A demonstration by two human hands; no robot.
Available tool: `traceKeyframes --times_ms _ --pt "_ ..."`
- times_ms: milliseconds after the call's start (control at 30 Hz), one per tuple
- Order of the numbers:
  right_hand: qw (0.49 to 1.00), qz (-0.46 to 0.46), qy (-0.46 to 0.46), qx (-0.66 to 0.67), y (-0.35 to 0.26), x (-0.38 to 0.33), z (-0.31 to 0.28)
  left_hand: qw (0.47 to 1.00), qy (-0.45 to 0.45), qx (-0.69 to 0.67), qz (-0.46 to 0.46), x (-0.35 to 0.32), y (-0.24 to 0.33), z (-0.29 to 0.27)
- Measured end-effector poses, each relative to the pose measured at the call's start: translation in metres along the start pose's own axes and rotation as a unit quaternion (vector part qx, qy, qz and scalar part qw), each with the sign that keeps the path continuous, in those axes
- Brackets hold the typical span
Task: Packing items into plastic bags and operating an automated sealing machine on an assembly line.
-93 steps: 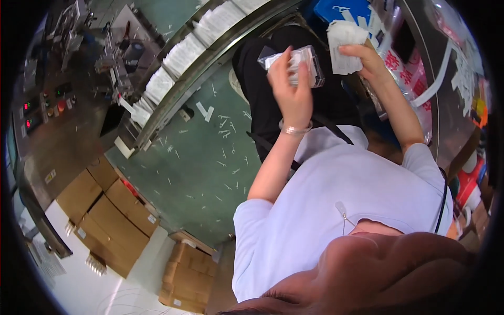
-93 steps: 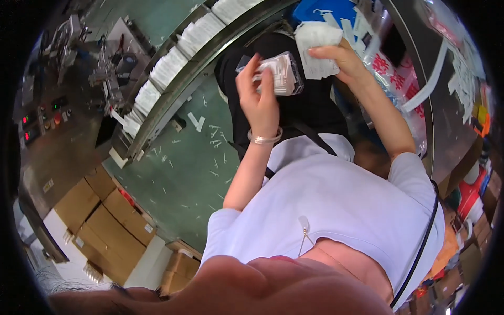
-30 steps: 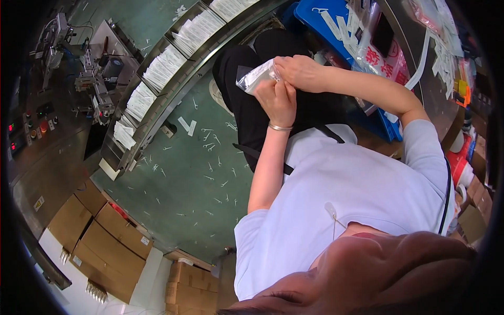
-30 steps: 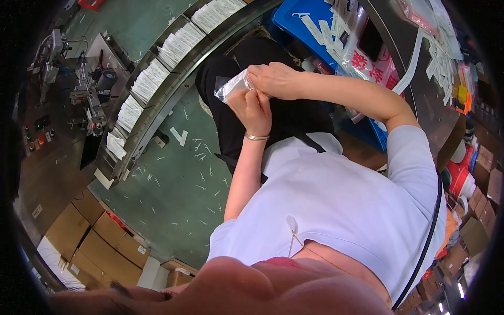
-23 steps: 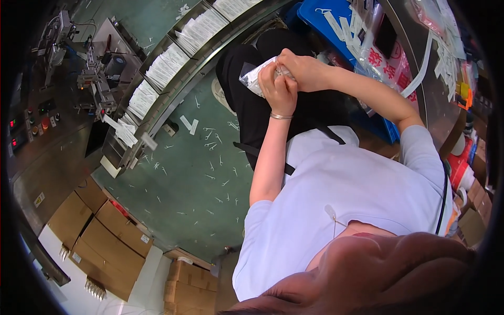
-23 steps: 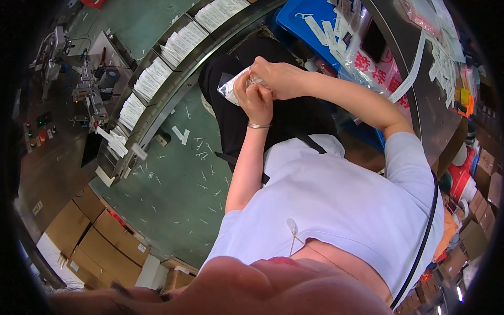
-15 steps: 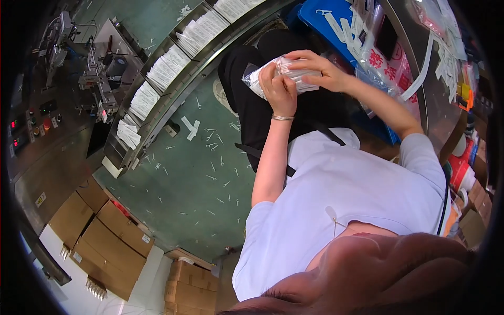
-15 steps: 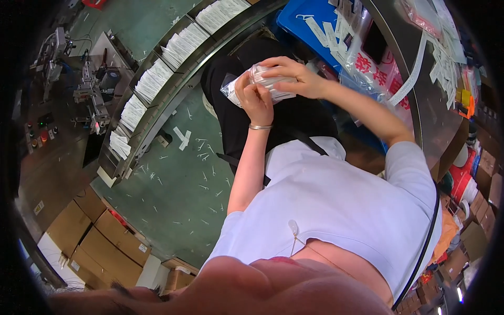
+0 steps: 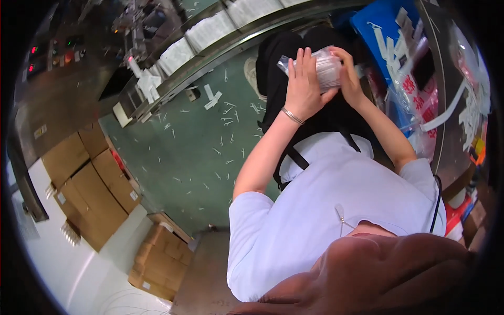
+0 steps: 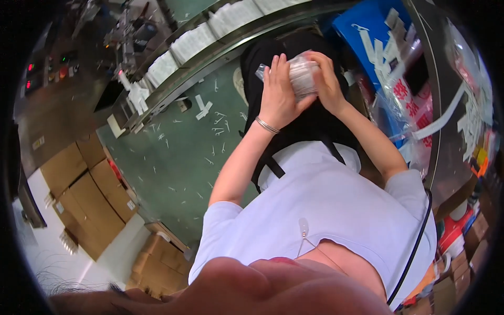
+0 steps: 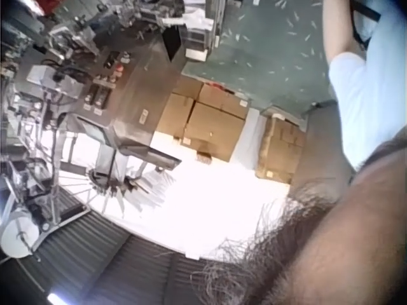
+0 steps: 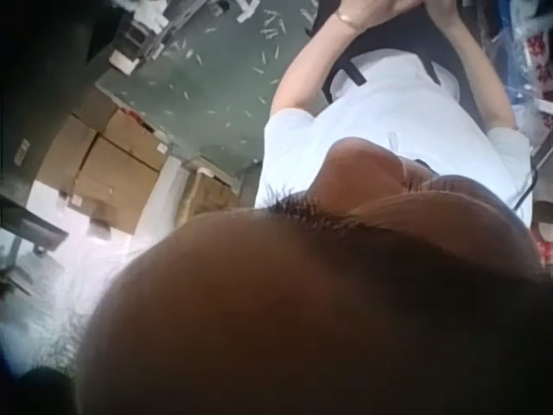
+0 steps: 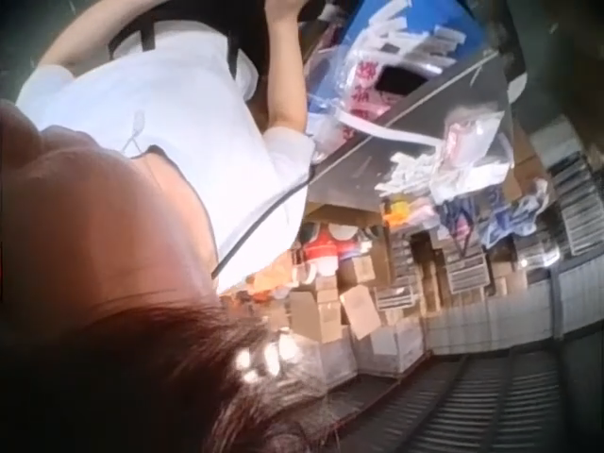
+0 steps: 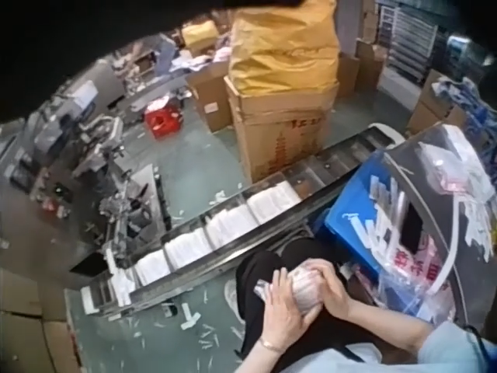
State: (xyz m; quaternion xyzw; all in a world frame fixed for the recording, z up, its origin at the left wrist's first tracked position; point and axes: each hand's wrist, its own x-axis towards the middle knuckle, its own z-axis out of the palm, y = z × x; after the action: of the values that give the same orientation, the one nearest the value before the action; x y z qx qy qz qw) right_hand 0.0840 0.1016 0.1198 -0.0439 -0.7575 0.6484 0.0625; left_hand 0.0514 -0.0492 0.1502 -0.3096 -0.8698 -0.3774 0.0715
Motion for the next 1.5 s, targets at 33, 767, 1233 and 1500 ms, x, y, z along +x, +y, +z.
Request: traceKeyframes --times_ms 33,767,1233,1500 --pt "0.996 -0.052 -0.012 -0.071 -0.007 -0.004 0.001 0.998 -0.041 0.052 0.002 0.0 -0.002 -0.012" --pt "0.968 -0.023 -0.027 -0.249 0.004 0.016 0.039 0.797 0.277 0.368 -0.392 -0.064 -0.339 -0.199" --pt "0.973 0.083 0.051 -0.21 0.013 0.007 0.03 0.8 0.391 0.321 -0.323 -0.065 -0.382 -0.221" --pt "0.956 0.154 0.074 -0.24 0.016 -0.005 0.017 0.564 0.536 0.002 -0.627 -0.224 -0.4 -0.096"
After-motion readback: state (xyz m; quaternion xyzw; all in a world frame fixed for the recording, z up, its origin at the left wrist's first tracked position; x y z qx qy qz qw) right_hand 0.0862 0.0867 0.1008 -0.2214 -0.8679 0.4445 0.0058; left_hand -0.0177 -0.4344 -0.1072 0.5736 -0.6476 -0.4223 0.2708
